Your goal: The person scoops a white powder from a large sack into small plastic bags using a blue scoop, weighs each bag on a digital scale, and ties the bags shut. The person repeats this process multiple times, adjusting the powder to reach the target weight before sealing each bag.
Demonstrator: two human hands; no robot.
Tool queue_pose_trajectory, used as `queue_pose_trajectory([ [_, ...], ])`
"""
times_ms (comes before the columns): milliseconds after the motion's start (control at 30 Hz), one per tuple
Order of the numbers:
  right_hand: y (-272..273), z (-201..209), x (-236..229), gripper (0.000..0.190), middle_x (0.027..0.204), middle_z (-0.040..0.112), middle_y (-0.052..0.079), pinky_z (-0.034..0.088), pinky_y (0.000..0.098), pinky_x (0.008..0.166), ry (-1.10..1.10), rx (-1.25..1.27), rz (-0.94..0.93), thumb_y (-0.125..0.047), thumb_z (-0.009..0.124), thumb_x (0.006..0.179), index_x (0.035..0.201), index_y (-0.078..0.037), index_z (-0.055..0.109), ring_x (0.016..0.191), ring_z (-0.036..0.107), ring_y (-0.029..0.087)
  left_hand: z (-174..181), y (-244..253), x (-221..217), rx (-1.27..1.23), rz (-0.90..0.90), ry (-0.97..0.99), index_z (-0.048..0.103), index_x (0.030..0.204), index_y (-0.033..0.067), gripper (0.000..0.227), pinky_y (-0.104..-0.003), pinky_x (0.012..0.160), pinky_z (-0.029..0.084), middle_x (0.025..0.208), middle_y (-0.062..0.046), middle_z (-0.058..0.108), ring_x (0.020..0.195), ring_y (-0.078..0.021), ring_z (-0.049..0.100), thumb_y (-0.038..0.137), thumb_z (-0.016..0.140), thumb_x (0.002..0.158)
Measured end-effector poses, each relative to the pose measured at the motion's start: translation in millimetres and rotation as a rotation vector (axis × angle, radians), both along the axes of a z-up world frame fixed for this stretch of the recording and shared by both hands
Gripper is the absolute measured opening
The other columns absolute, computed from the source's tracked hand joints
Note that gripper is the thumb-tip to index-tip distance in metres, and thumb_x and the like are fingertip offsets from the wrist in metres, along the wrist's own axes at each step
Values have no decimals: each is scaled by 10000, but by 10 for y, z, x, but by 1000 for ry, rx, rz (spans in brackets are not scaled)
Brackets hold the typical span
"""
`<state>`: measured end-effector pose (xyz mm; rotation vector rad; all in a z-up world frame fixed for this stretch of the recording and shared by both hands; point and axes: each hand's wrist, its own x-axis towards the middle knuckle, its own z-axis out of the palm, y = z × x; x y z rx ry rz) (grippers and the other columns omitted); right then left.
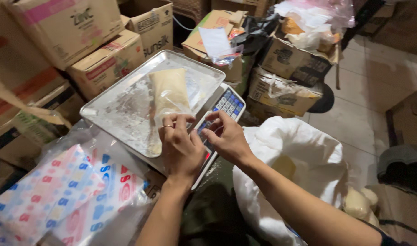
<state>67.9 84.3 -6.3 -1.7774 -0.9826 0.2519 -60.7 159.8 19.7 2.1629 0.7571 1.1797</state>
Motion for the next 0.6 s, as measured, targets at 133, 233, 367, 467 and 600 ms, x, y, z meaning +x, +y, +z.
queue_pose_trajectory([
  [133, 245, -4, 31, 481, 833, 690, 88, 553, 302, 641, -57, -48, -12, -254, 818, 814, 1191, -35, 614, 711, 647, 145, -65, 203, -124, 152, 126, -37, 573, 1184, 34, 376, -492, 932, 467, 1218, -209, 570, 1096, -426, 557, 49, 645, 816],
  [233, 398, 36, 5, 547, 813, 698, 82, 552, 315, 641, -45, -156, 7, -330, 827, 825, 1213, -37, 577, 711, 677, 161, -85, 324, -149, 136, 189, 18, 489, 1173, 40, 370, -506, 977, 463, 1151, -195, 550, 1102, -407, 566, 75, 674, 854],
  [367, 584, 102, -121, 546, 771, 686, 108, 548, 345, 642, -89, -211, -26, -341, 797, 849, 1236, -35, 562, 695, 689, 192, -113, 435, -127, 9, 263, 59, 480, 1162, 6, 435, -526, 843, 479, 1132, -251, 547, 1072, -444, 557, 136, 708, 815],
  [467, 629, 141, -168, 441, 747, 682, 109, 533, 364, 625, -72, -240, -88, -265, 730, 876, 1224, -42, 574, 663, 670, 197, -173, 543, -109, -101, 257, 147, 502, 1146, 2, 400, -528, 777, 505, 1067, -264, 624, 1005, -449, 621, 166, 694, 836],
  [600, 603, 123, -125, 277, 690, 666, 117, 511, 360, 593, -78, -287, -126, -81, 635, 834, 1107, -37, 610, 608, 639, 198, -255, 696, -108, -163, 210, 246, 534, 1131, 6, 255, -513, 760, 551, 917, -281, 701, 857, -448, 706, 113, 583, 905],
])
